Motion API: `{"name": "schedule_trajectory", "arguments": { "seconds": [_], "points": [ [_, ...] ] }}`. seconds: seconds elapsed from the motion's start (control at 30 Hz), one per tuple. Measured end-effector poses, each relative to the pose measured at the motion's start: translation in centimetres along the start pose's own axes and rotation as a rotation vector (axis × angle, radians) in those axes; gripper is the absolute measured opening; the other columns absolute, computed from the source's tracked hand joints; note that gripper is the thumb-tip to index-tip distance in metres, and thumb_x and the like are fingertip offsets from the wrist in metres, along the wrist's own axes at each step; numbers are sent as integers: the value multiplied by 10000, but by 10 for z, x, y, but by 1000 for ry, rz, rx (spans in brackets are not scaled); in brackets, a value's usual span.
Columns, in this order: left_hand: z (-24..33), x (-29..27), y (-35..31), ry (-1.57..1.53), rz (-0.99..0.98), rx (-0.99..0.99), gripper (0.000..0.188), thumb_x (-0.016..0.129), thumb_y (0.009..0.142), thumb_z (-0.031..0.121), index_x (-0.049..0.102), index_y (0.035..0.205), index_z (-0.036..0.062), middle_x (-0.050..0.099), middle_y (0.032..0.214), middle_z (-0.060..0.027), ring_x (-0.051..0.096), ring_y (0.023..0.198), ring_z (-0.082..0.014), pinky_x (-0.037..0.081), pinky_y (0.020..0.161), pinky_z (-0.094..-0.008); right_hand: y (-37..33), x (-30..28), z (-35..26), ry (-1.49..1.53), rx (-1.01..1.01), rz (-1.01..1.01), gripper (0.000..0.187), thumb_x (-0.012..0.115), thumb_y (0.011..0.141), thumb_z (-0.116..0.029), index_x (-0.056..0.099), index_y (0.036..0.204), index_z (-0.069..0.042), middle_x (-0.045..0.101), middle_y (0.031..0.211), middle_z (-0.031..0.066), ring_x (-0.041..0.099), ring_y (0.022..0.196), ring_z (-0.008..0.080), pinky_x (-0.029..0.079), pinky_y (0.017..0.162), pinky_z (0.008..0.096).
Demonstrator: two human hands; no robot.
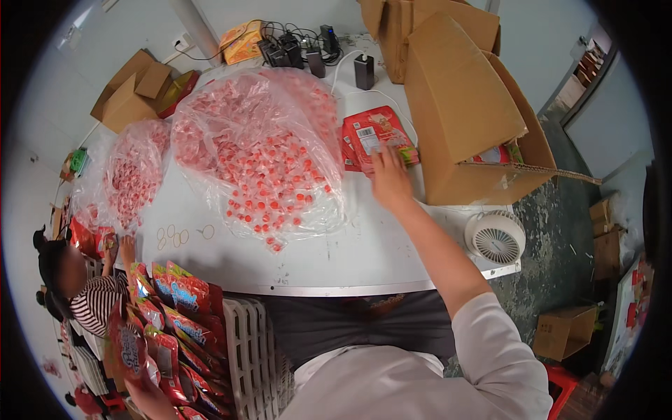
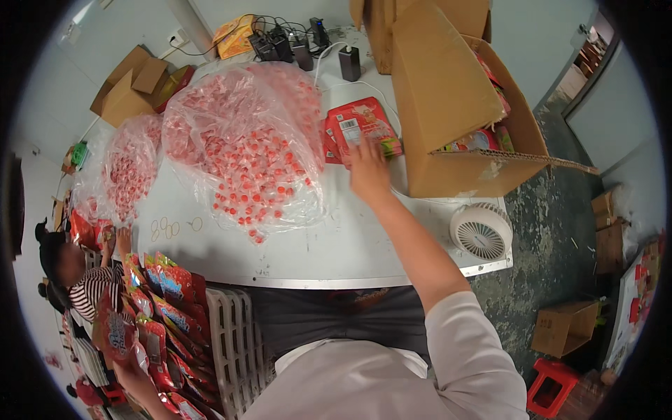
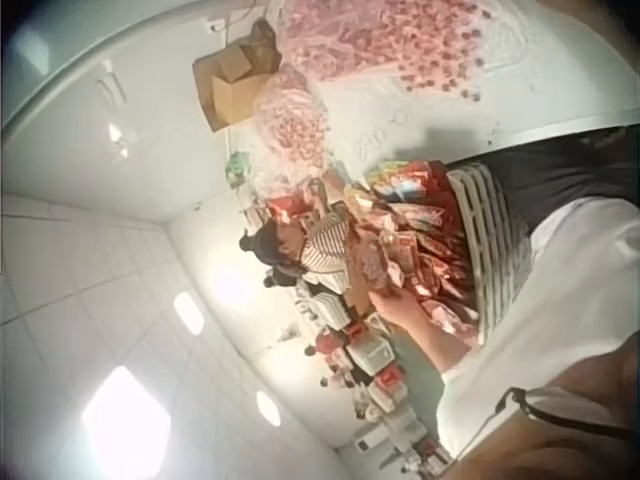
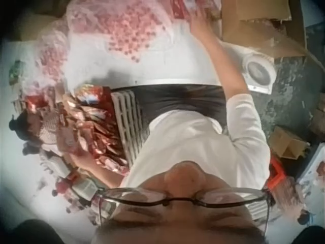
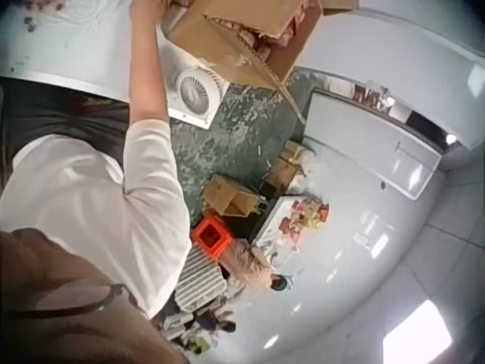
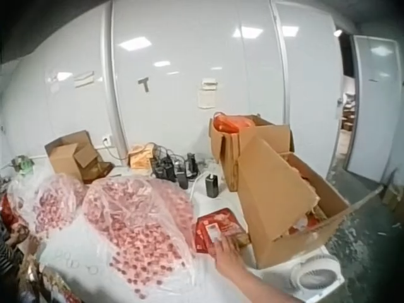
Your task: Packaging small red candies into individual plastic bags and preparing them for shipping.
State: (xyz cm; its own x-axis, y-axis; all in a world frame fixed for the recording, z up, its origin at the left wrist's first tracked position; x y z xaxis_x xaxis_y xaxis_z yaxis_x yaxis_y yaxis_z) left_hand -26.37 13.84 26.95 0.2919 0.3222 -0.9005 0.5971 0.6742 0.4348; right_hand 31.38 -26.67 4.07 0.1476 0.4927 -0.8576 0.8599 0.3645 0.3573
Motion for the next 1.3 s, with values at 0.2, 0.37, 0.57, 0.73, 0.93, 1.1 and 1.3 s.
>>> {"name": "schedule_trajectory", "arguments": {
  "seconds": [0.2,0.37,0.57,0.73,0.93,1.1,1.3],
  "points": [
    [-76,48,-44,530,-87,-400,721,579,847,33,303,1512,61,467,1479,-130,585,1191,-331,530,888,-383,-16,44,43,-288,-54,82,446,549,857,-105,595,1300,-106,546,1391,94,505,1266,269,405,1042,453],
    [-54,56,-45,640,-92,-309,745,528,865,23,239,1549,90,423,1508,-141,586,1169,-350,515,867,-428,-23,31,33,-90,13,140,273,596,819,-113,703,1070,-107,686,1136,38,579,1139,242,432,993,445],
    [-64,16,-29,486,131,-293,644,478,854,-18,403,1485,91,542,1386,-152,540,1218,-356,449,992,-423,-23,29,25,-204,-12,62,302,690,799,-198,645,1074,-83,610,1157,85,534,1154,298,403,1001,499],
    [-70,35,-67,-294,242,-225,630,541,865,-6,399,1476,54,513,1394,-249,531,1232,-405,424,1027,-426,-31,17,27,-162,-155,188,393,665,819,-211,645,1181,-62,604,1192,97,524,1157,311,395,1008,529],
    [80,76,-68,313,-461,-216,827,608,807,76,191,1510,-59,535,1328,-281,651,986,-408,541,680,-454,-36,23,44,-102,-162,156,328,632,823,-81,664,1149,-84,631,1123,76,559,1076,300,446,961,456],
    [71,83,-37,423,-583,-130,948,717,748,304,256,1467,-106,659,1027,-236,675,806,-386,533,647,-468,-43,10,34,-16,-142,287,291,637,818,-60,671,1106,-78,648,1069,83,578,1034,306,475,925,404],
    [103,33,-7,148,-390,35,804,800,703,277,455,1378,8,611,1110,-213,613,1010,-405,511,810,-464,-67,-47,-2,54,-111,512,174,623,889,-69,680,1052,-49,670,1047,100,605,1022,321,479,917,439]
  ]
}}
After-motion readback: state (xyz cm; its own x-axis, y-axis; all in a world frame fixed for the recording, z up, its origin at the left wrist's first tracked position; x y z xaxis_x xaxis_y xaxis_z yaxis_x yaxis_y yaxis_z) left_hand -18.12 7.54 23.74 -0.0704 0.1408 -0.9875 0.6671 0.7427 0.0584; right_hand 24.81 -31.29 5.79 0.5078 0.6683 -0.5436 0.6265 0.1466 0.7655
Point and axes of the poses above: each hand's wrist, its own y-axis towards the middle knuckle, its own x-axis out of the palm, z = x × y, the point moved 5 cm from there along y, towards the middle knuckle
